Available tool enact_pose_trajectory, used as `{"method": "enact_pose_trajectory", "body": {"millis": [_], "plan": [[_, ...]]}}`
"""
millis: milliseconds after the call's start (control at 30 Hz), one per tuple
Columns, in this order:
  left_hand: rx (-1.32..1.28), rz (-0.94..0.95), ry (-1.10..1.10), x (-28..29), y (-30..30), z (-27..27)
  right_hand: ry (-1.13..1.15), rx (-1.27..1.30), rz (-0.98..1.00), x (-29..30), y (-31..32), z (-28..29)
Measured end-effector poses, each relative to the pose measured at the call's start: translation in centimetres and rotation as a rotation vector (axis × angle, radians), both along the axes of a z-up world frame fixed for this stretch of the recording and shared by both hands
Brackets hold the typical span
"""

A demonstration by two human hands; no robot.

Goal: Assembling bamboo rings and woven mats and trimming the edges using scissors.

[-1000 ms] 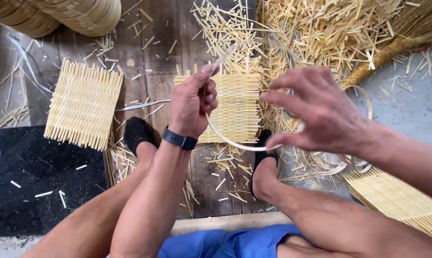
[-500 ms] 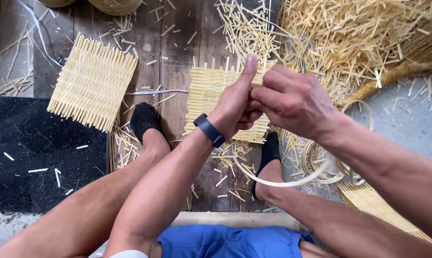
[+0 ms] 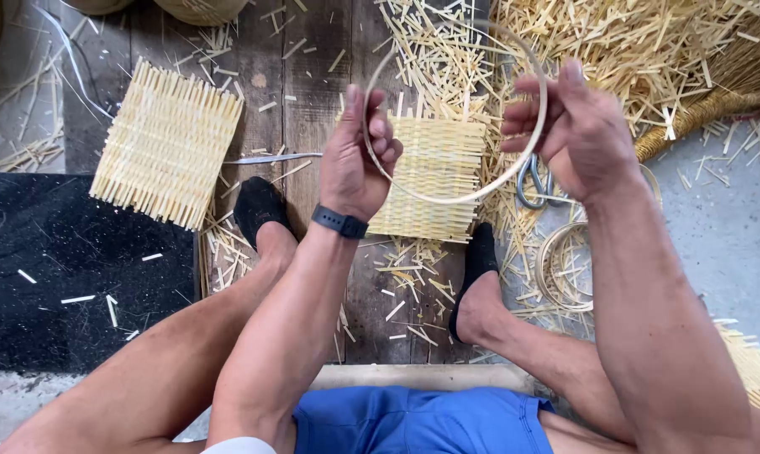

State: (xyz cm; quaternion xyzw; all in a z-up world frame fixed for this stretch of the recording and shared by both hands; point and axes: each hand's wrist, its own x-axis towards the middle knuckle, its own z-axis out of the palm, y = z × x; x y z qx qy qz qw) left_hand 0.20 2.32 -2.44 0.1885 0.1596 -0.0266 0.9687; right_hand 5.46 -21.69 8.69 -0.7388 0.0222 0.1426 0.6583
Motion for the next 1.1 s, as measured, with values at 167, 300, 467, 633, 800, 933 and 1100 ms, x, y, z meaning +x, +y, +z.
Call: {"method": "enact_pose_trajectory", "body": {"millis": [167, 300, 467, 633, 800, 933, 1100], "plan": [[0.080, -0.231, -0.004, 0.9, 2.5, 1.6, 0.346, 0.616, -0.013, -0.7, -2.6, -5.4], [0.548, -0.508, 0.203, 2.2, 2.1, 5.8, 0.376, 0.505, 0.107, -0.4, -2.7, -7.8], [0.487, -0.376, 0.216, 2.3, 1.7, 2.4, 0.485, 0.490, 0.146, -0.8, -1.7, -8.8], [0.399, -0.384, 0.191, 1.8, 2.3, 2.4, 0.532, 0.486, 0.069, -2.1, -0.7, -8.2], [0.276, -0.300, 0.249, 1.1, 2.1, 1.3, 0.488, 0.800, -0.163, -3.1, -0.7, -10.6], [0.281, -0.156, 0.227, 0.9, 2.2, -1.7, 0.494, 0.783, -0.024, -3.3, -1.2, -12.0], [0.230, -0.151, 0.287, 1.4, 2.1, -2.6, 0.467, 0.611, -0.215, -3.2, 0.1, -11.2]]}}
